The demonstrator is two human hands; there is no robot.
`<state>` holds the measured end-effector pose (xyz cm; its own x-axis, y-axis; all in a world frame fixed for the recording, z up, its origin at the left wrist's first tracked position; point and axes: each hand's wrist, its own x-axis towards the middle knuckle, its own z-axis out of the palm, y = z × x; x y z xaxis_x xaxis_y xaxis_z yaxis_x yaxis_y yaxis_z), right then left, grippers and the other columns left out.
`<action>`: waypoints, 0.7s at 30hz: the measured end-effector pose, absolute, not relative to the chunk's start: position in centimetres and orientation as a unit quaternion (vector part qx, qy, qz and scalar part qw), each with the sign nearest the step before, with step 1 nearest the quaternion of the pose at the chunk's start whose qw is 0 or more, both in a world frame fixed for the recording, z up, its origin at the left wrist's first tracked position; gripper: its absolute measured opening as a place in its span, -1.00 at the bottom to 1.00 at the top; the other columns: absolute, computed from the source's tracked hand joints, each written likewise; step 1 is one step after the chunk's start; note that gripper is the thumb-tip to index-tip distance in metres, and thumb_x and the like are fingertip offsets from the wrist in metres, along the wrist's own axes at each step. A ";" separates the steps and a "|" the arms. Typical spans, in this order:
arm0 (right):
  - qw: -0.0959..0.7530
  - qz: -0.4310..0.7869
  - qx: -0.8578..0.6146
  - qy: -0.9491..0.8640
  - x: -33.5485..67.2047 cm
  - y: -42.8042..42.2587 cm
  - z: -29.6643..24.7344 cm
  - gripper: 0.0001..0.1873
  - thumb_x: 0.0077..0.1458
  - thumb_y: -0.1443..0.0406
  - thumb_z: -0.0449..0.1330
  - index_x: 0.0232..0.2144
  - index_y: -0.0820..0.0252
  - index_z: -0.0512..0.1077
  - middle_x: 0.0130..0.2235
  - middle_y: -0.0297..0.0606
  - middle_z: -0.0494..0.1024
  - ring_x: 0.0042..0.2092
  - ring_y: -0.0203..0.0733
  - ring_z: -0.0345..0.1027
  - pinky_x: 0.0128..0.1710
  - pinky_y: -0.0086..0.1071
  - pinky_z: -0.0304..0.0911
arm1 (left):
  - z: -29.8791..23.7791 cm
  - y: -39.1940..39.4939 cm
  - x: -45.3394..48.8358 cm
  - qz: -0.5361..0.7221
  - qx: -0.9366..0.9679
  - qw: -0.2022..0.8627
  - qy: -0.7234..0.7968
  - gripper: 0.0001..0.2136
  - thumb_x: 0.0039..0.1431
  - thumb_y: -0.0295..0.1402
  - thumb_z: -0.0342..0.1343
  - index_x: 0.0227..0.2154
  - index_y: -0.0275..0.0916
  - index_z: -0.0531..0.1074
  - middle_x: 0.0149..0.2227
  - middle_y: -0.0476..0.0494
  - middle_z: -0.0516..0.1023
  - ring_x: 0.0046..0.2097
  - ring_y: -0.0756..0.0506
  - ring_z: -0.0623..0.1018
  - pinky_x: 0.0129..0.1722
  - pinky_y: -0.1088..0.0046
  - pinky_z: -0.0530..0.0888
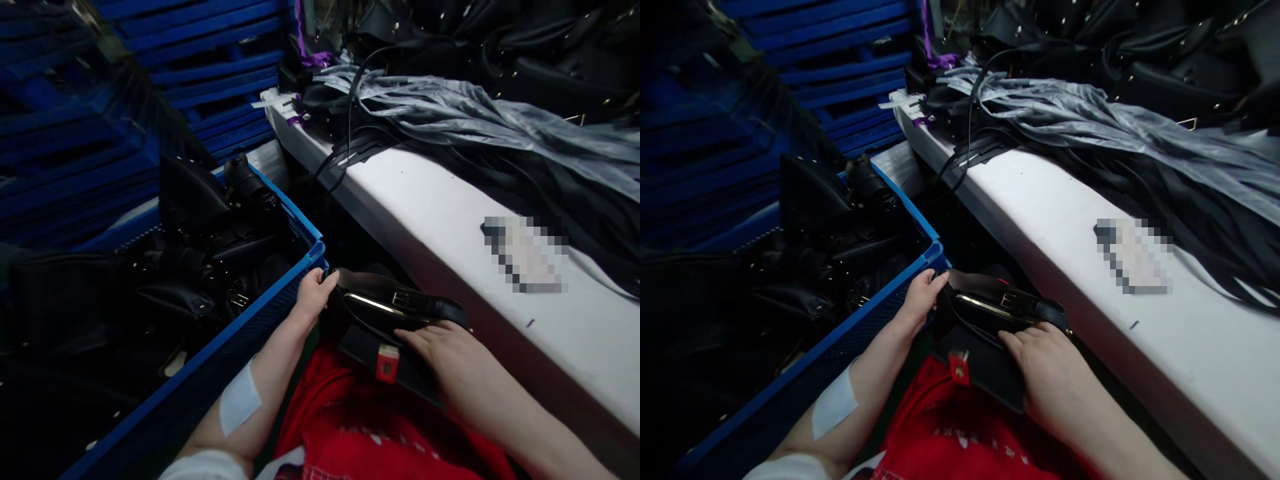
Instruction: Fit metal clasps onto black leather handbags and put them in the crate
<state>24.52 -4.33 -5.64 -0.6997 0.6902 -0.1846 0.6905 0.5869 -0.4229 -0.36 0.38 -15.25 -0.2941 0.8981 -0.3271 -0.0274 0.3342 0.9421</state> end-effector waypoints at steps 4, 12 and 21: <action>-0.129 -0.302 0.420 0.846 24.4 -2.5 -8.3 -0.82 0.18 0.23 0.15 -0.30 0.15 0.54 -0.30 -0.19 0.63 -0.26 -0.03 0.51 -0.12 -0.16 0.39 | -13.5 0.2 -1.2 0.561 0.322 0.483 0.590 -0.50 0.08 0.08 0.15 -0.60 -0.19 0.08 -0.69 0.17 0.07 -0.70 0.12 0.11 -0.74 0.63 0.04; -0.389 -0.615 0.584 0.360 27.3 2.7 -7.3 -0.52 -0.06 0.17 0.33 -0.05 0.09 0.46 -0.17 -0.13 0.64 -0.13 0.17 0.53 -0.16 -0.07 0.49 | -8.9 -3.3 -4.2 0.677 0.323 0.374 0.545 -0.51 0.21 0.01 0.09 -0.62 -0.24 0.12 -0.65 0.11 0.07 -0.67 0.13 0.10 -0.73 0.65 0.02; -0.185 -0.673 0.563 0.443 24.8 0.8 -17.3 -0.55 -0.08 0.14 0.40 -0.10 0.11 0.51 0.00 -0.18 0.58 0.03 0.13 0.45 0.13 -0.03 0.31 | -12.9 -5.7 -4.6 0.529 0.337 0.478 0.615 -0.61 0.16 -0.01 0.14 -0.28 -0.31 0.45 -0.63 0.14 0.12 -0.65 0.12 0.10 -0.70 0.62 0.02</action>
